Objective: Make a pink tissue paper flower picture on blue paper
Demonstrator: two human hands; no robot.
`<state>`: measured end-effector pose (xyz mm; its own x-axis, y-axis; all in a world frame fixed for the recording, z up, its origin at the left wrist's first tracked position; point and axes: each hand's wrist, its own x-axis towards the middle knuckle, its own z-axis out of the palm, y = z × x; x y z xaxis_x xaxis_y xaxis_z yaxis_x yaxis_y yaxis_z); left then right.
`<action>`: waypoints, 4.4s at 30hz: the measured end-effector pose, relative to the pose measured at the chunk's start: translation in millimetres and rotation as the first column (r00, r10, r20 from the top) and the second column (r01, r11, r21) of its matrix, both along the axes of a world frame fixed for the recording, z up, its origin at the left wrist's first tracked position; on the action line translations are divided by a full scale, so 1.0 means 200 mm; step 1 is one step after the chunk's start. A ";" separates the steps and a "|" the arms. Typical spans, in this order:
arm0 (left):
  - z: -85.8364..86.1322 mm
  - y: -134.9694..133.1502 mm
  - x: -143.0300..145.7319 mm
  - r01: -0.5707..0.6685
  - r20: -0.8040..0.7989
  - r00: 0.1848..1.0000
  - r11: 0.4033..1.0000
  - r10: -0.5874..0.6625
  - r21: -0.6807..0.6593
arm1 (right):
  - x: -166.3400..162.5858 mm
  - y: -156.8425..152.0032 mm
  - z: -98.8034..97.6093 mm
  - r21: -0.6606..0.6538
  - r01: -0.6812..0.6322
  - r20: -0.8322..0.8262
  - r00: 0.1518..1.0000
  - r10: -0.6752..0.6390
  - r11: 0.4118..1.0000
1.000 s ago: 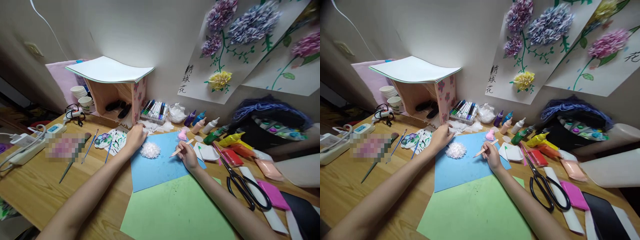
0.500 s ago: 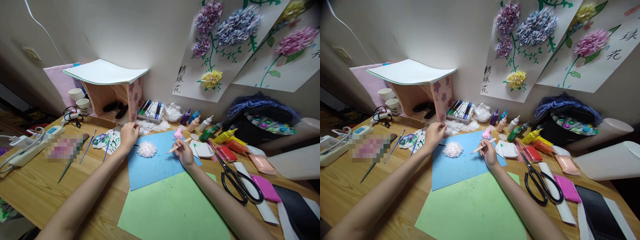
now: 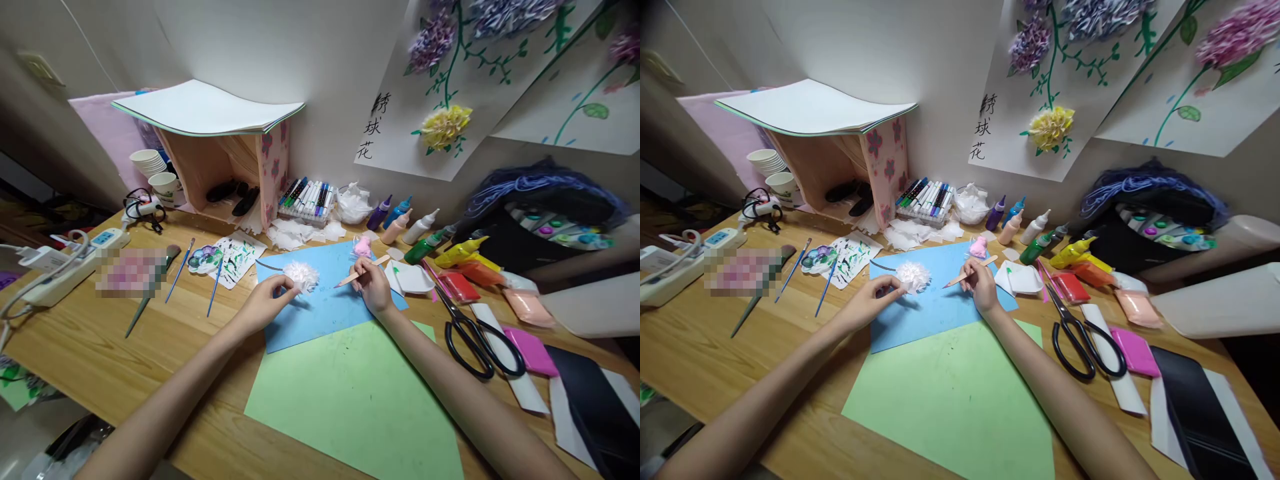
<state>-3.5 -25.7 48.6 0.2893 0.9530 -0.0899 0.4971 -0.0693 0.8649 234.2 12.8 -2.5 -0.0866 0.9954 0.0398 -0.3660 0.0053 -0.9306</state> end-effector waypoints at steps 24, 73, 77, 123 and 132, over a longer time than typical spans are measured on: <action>0.34 0.86 0.45 -0.094 -0.172 0.967 0.894 0.186 0.438 | -0.01 0.00 -0.04 0.017 0.130 0.045 0.990 -0.131 0.991; -0.08 -0.03 0.05 0.046 -0.142 0.989 0.991 -0.028 0.125 | -0.06 -0.16 0.08 0.175 -0.182 0.312 0.942 0.121 0.967; -0.09 -0.07 0.07 0.033 -0.196 0.980 0.974 0.013 0.225 | -0.08 -0.20 0.09 0.240 -0.314 0.520 0.841 0.151 0.919; -0.13 -0.05 0.03 -0.084 -0.359 0.916 0.962 0.178 0.262 | -0.35 0.01 0.20 0.264 -0.260 0.829 0.553 -0.081 0.929; -0.13 -0.06 0.03 -0.070 -0.377 0.910 0.960 0.173 0.271 | -0.47 0.19 0.28 0.181 -0.346 0.954 0.289 -0.079 0.921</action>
